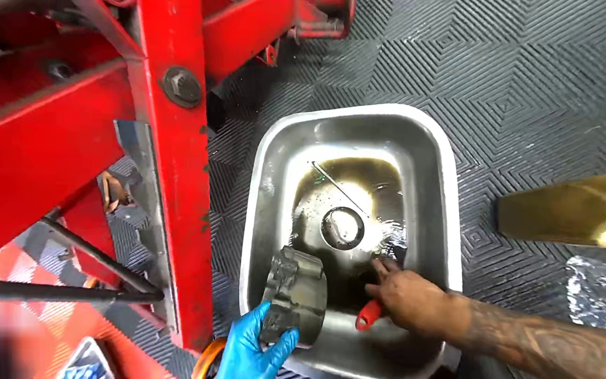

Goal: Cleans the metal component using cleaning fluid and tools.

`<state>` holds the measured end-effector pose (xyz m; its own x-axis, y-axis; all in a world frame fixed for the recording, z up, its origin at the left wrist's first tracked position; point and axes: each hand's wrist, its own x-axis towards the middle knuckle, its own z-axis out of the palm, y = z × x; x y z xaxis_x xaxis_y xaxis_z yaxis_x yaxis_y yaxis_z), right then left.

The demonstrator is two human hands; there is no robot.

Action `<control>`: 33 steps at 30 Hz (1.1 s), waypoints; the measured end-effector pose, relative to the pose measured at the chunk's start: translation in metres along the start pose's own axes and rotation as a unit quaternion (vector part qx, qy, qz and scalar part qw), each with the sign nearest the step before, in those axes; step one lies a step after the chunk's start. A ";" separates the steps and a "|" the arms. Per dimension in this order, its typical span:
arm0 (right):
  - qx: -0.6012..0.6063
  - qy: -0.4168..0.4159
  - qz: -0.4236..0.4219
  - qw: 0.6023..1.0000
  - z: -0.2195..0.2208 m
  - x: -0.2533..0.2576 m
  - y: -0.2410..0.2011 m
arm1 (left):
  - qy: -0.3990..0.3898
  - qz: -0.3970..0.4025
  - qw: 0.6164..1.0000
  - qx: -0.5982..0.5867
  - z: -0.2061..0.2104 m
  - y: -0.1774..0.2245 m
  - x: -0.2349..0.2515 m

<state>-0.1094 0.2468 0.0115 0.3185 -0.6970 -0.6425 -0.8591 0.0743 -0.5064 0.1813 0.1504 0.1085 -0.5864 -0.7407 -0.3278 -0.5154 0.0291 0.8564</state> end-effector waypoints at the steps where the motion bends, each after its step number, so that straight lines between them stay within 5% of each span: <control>1: -0.006 -0.006 0.035 0.999 0.000 0.000 0.002 | 0.026 0.006 0.999 0.019 0.003 0.001 -0.002; 4: 0.007 0.042 0.102 0.994 -0.017 -0.001 0.010 | 0.122 -0.007 0.989 0.083 0.015 0.001 0.002; 6: 0.114 0.184 0.067 0.974 -0.033 -0.010 0.013 | 0.132 -0.047 0.986 0.091 0.020 0.001 0.008; 8: 0.276 0.329 -0.016 0.903 -0.050 -0.018 -0.002 | 0.123 -0.061 0.986 0.091 0.027 -0.001 0.010; 10: 0.444 0.364 -0.129 0.809 -0.058 -0.019 -0.034 | 0.108 -0.061 0.987 0.106 0.033 0.000 0.012; 12: 0.497 0.360 -0.198 0.764 -0.044 -0.006 -0.062 | 0.102 -0.073 0.984 0.123 0.039 0.004 0.013; 16: 0.358 0.434 -0.186 0.806 -0.022 0.021 -0.039 | 0.109 -0.107 0.981 0.123 0.038 0.008 0.018; 19: 0.411 0.436 -0.186 0.779 -0.023 0.018 -0.053 | 0.107 -0.126 0.978 0.126 0.041 0.009 0.018; 23: 0.359 0.423 -0.156 0.817 -0.018 0.020 -0.042 | 0.112 -0.135 0.975 0.133 0.040 0.010 0.022; 26: 0.424 0.451 -0.157 0.770 -0.024 0.023 -0.052 | 0.117 -0.149 0.974 0.127 0.044 0.012 0.022; 30: 0.431 0.414 -0.135 0.790 -0.016 0.021 -0.049 | 0.115 -0.158 0.968 0.158 0.046 0.012 0.024; 33: 0.455 0.441 -0.156 0.758 -0.019 0.018 -0.063 | 0.122 -0.167 0.971 0.121 0.052 0.015 0.019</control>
<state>-0.0574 0.2161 0.0430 -0.2867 -0.9578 0.0206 -0.0363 -0.0106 -0.9993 0.1300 0.1711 0.0942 -0.2118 -0.8716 -0.4422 -0.8002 -0.1052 0.5905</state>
